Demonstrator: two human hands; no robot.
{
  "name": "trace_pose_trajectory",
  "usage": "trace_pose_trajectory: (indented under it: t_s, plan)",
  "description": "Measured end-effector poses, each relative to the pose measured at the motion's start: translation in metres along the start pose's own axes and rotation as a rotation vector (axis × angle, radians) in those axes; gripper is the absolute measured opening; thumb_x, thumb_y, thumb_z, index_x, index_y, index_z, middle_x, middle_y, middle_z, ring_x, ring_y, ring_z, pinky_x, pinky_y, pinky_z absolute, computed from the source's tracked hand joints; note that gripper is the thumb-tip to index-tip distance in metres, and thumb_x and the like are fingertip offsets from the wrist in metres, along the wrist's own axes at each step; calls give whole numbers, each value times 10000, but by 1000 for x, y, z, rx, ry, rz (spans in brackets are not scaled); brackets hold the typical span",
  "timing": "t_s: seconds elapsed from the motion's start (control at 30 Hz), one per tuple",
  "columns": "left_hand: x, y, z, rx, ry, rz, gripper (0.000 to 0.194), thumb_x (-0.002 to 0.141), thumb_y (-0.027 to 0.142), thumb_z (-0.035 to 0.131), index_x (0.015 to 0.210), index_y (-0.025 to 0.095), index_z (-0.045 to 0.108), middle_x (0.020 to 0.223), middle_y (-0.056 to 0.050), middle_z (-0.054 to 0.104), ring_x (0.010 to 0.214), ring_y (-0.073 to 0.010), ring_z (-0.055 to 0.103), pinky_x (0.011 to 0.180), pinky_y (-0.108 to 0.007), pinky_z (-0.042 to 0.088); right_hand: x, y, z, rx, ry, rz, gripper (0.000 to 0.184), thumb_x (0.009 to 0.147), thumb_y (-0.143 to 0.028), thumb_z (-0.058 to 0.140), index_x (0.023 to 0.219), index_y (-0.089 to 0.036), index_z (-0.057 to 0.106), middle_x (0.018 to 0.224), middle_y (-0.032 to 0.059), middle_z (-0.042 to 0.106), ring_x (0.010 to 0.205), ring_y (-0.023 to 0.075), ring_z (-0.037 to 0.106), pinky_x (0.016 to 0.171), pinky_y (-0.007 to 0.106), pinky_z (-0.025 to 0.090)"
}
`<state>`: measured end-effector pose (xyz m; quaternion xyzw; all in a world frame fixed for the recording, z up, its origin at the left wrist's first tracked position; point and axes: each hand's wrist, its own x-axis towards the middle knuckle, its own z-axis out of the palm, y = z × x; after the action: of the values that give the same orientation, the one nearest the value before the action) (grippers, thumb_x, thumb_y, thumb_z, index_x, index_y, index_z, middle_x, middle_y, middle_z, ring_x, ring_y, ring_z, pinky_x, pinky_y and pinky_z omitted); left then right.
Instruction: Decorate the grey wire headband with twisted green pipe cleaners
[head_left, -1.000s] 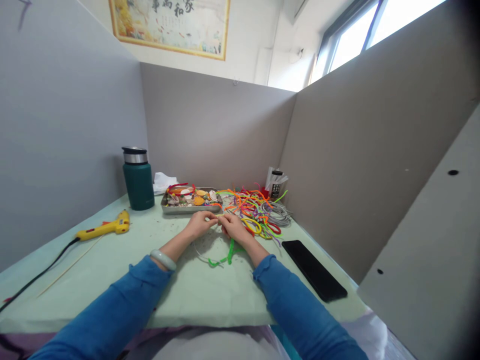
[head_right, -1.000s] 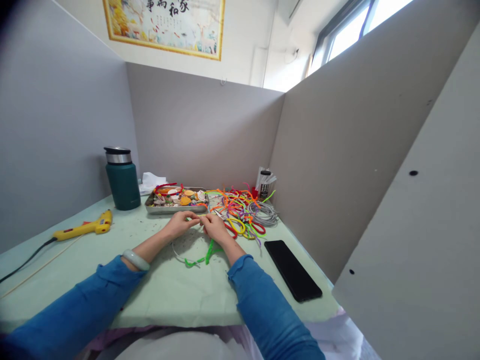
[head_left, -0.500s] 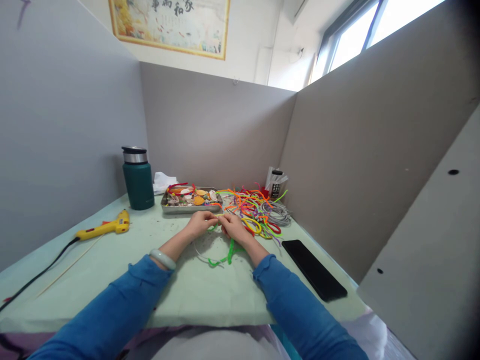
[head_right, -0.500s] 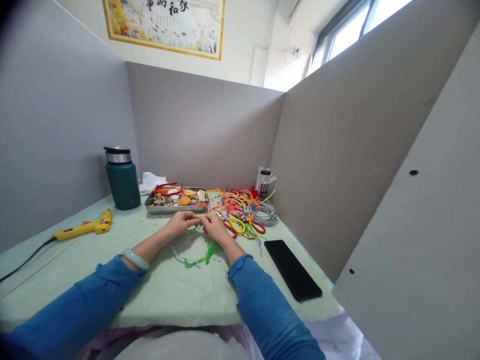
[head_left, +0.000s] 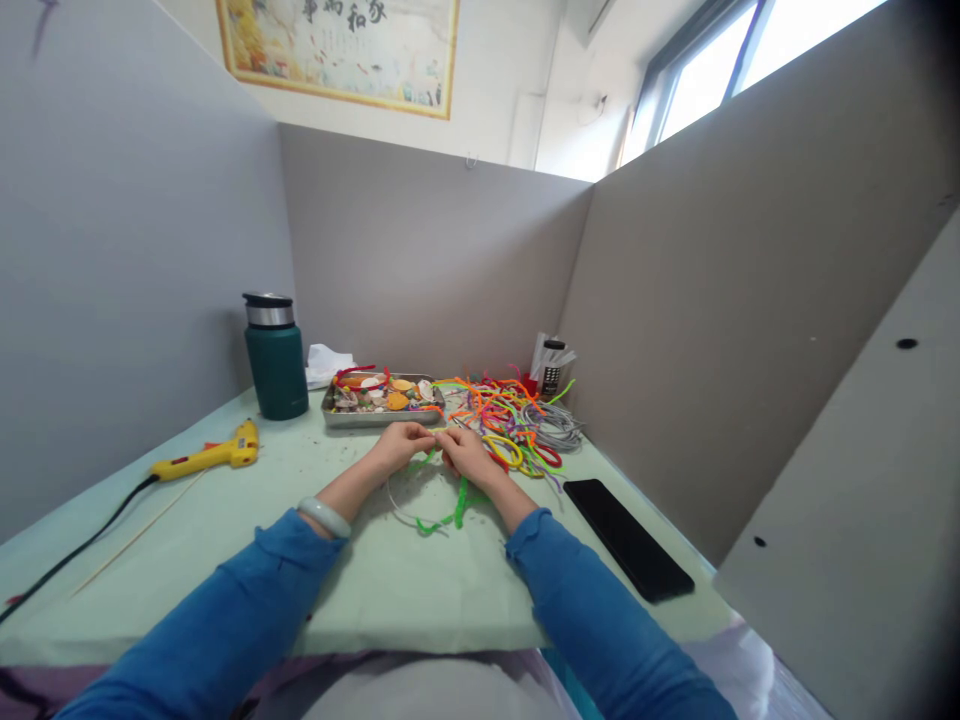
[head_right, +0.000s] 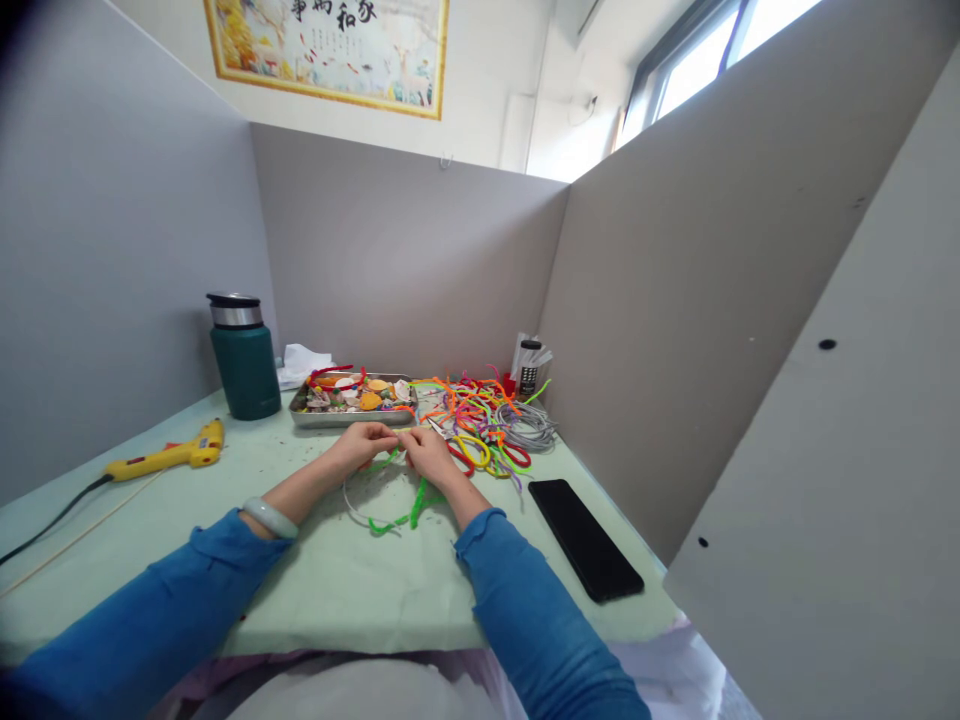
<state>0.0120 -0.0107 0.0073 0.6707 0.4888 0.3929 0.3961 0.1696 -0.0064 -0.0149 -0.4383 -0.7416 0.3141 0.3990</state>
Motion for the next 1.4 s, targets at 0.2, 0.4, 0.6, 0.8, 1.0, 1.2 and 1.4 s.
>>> trace_pose_trajectory:
  t_s: [0.2,0.4,0.6,0.8,1.0,1.2,1.4]
  plan:
    - [2,-4,0,-47,-8,-5,317,632,440,643,724,140,604,599,19,595,303,-20,293,321,-213,209,-1,-3,0,-6,1,-6,327,881,-410,417,704,-160,530,481,-48,496,357,57,418,395,178,309]
    - [2,-4,-1,-86,-17,-30,306,633,424,642,741,143,590,615,24,593,312,-20,300,321,-204,218,-2,-5,-1,-3,-2,-4,323,881,-407,422,703,-158,526,483,-47,499,363,59,422,399,178,309]
    - [1,-4,-1,-82,-32,-68,332,627,455,660,721,144,590,500,54,508,308,-24,268,328,-211,199,-2,-3,-1,-42,5,-20,321,877,-392,425,678,-159,522,480,-44,499,373,65,435,425,185,322]
    - [3,-8,-1,-68,-27,-64,345,619,458,676,714,134,602,519,41,515,311,-21,280,321,-207,191,-2,-5,-1,-91,13,-26,309,879,-367,424,683,-156,536,483,-41,510,401,69,444,462,192,329]
    - [4,-7,-1,-70,-12,-76,353,610,452,695,716,131,593,470,55,468,308,-26,283,323,-200,193,-1,-3,0,-103,19,-28,301,880,-364,427,690,-159,538,488,-41,513,422,72,454,484,196,335]
    - [1,-5,0,-97,-24,-83,309,631,411,688,719,137,576,469,61,466,297,-26,271,318,-202,188,-1,-1,0,-87,24,-47,300,877,-363,431,669,-165,521,481,-42,510,404,71,450,473,198,328]
    - [-1,-2,-1,-137,-40,-94,256,656,361,675,732,140,571,427,86,414,298,-28,253,317,-201,190,0,1,1,-69,24,-56,302,877,-370,433,674,-168,528,480,-42,511,407,73,453,470,199,332]
